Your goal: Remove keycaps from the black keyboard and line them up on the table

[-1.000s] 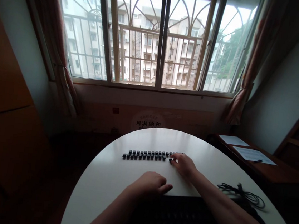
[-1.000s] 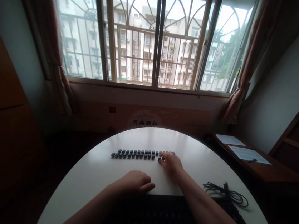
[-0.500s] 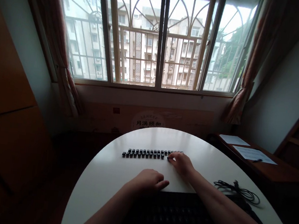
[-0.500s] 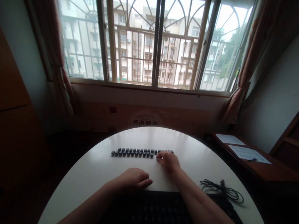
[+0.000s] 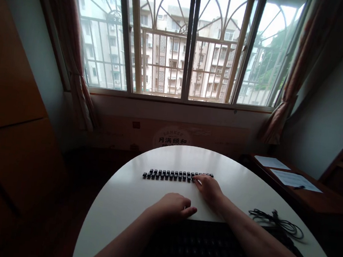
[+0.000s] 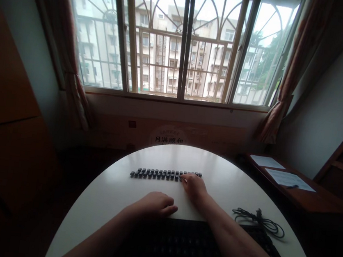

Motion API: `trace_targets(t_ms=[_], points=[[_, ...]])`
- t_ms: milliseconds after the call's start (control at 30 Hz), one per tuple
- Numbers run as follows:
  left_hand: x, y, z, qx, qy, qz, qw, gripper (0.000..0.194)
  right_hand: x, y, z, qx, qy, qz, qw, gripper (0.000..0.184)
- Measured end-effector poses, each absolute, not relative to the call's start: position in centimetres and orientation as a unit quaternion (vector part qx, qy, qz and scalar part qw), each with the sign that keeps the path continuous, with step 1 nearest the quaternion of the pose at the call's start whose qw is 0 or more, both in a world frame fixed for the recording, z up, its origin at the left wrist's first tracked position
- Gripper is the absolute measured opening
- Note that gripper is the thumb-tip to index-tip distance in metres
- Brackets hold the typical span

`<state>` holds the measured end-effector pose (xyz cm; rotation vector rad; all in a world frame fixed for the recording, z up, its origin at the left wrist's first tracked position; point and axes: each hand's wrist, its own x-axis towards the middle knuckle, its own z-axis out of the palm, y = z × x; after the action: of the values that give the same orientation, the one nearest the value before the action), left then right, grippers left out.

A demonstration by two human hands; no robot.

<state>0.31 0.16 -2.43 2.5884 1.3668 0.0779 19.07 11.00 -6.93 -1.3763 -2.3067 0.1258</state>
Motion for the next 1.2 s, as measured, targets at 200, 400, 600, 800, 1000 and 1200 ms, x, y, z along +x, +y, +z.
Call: trace_targets(t_ms=[200,400,600,800,1000,1200], points=[[0.25,0.12,-2.54,0.878,0.465,0.030,0.113,0.056,19.01,10.95,-6.99,-0.499,-0.837,0.046,0.221,0.031],[0.30,0.05,-2.42,0.875,0.468,0.027,0.119,0.057,18.69,10.60,-6.74,-0.497,-0.841,0.040,0.210,0.033],[0.26,0.07,-2.51,0.878,0.464,0.032,0.108,0.055,18.59,10.39,-6.78,-0.500,-0.840,0.034,0.207,0.036],[0.26,-0.04,-2.48,0.878,0.465,0.028,0.106,0.053,18.57,10.20,-6.87,-0.501,-0.841,0.033,0.202,0.042],[0.31,-0.05,-2.35,0.877,0.466,0.030,0.116,0.054,18.59,10.24,-6.89,-0.499,-0.843,0.034,0.197,0.042],[0.38,-0.12,-2.08,0.872,0.470,0.029,0.134,0.055,18.72,10.19,-7.02,-0.497,-0.841,0.033,0.209,0.040]])
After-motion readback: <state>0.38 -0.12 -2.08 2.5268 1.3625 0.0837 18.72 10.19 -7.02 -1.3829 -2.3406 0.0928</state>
